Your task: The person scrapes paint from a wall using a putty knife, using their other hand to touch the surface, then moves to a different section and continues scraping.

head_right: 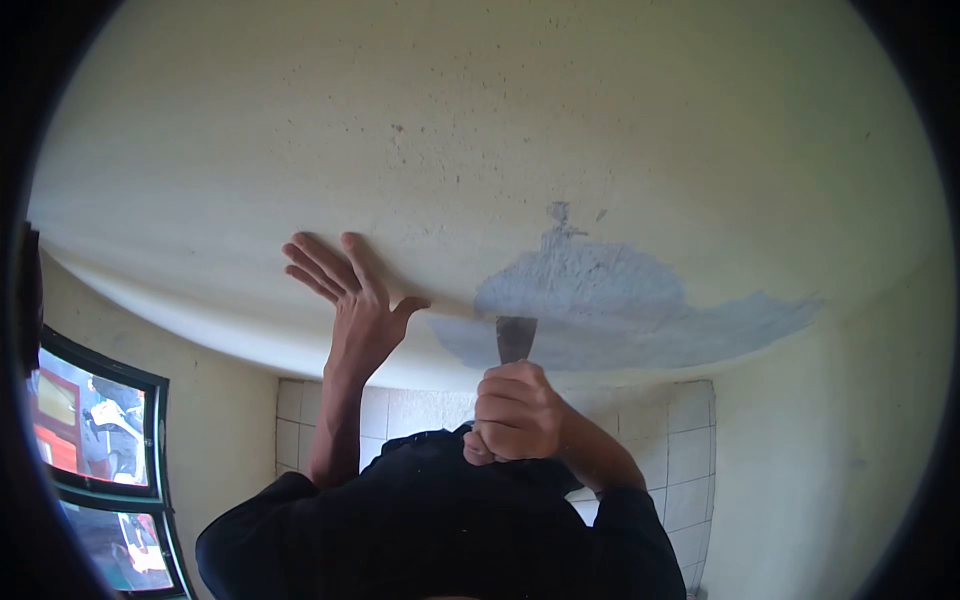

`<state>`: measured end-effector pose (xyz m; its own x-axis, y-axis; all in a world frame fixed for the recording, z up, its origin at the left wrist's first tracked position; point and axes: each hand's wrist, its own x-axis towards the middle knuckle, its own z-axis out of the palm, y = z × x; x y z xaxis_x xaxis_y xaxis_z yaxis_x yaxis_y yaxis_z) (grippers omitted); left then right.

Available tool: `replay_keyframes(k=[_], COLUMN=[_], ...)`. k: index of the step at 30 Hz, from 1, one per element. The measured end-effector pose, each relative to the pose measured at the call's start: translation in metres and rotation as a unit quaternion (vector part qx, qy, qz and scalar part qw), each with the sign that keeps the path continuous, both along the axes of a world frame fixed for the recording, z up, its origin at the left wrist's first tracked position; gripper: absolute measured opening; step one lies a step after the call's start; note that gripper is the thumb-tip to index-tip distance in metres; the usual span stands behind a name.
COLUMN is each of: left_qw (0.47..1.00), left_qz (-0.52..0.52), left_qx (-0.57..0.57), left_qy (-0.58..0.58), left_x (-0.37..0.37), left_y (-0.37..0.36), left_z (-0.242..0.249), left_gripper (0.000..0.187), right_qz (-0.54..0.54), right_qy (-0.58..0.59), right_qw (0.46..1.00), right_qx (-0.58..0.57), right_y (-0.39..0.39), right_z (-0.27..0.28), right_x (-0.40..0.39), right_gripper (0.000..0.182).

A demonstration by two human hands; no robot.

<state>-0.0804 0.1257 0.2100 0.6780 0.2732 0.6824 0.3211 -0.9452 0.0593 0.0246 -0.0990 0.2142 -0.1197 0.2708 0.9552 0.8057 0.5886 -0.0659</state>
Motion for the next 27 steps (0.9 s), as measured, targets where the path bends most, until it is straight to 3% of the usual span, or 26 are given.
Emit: replay_keyframes(k=[4,7,8,10,12,15,16,19,22,25,26,27], left_qw=[1.000,0.999,0.999,0.999,0.999,0.999,1.000,1.000,0.999,0.999,0.999,0.999], left_qz=[0.013,-0.028,-0.025,-0.023,-0.029,-0.024,-0.018,-0.020,-0.033,-0.046,-0.039,-0.033], left_qx=[-0.006,-0.014,-0.014,-0.020,-0.018,-0.018,-0.016,-0.011,-0.009,-0.008,-0.009,-0.013], left_qy=[0.009,-0.017,-0.020,-0.009,-0.013,-0.010,-0.010,-0.007,-0.025,-0.024,-0.026,-0.022], left_x=[0.001,0.001,0.004,0.000,0.000,0.000,0.001,0.000,0.002,0.001,0.002,0.001], left_y=[-0.002,0.001,0.003,0.001,0.002,-0.001,0.000,0.000,0.001,0.004,0.005,0.003], left_z=[0.005,0.003,0.004,0.004,0.007,0.004,0.005,0.005,0.003,0.002,0.003,0.003], left_gripper=[0.157,0.143,0.143,0.144,0.144,0.146,0.146,0.146,0.147,0.145,0.145,0.144], right_qz=[-0.091,0.013,0.014,0.132,-0.073,-0.059,0.017,0.059,-0.169,-0.114,0.003,0.009], right_qy=[-0.068,0.036,0.010,0.069,-0.083,-0.049,-0.005,-0.044,-0.070,-0.035,0.014,-0.025], right_qw=[0.993,0.999,1.000,0.987,0.994,0.997,1.000,0.997,0.983,0.992,0.999,0.999], right_qx=[-0.042,-0.003,0.008,-0.061,-0.008,-0.002,0.013,0.001,0.001,0.032,-0.031,-0.025], right_y=[0.032,0.027,0.019,0.028,0.033,0.036,0.030,0.008,0.046,0.051,0.041,0.028], right_z=[-0.044,-0.037,-0.024,-0.049,-0.050,-0.033,-0.030,0.002,-0.073,-0.071,-0.060,-0.026], right_x=[0.030,0.022,0.016,0.029,0.036,0.028,0.026,0.011,0.037,0.021,0.016,0.007], right_gripper=[0.030,0.027,0.025,0.028,0.031,0.035,0.035,0.034,0.034,0.032,0.030,0.032])
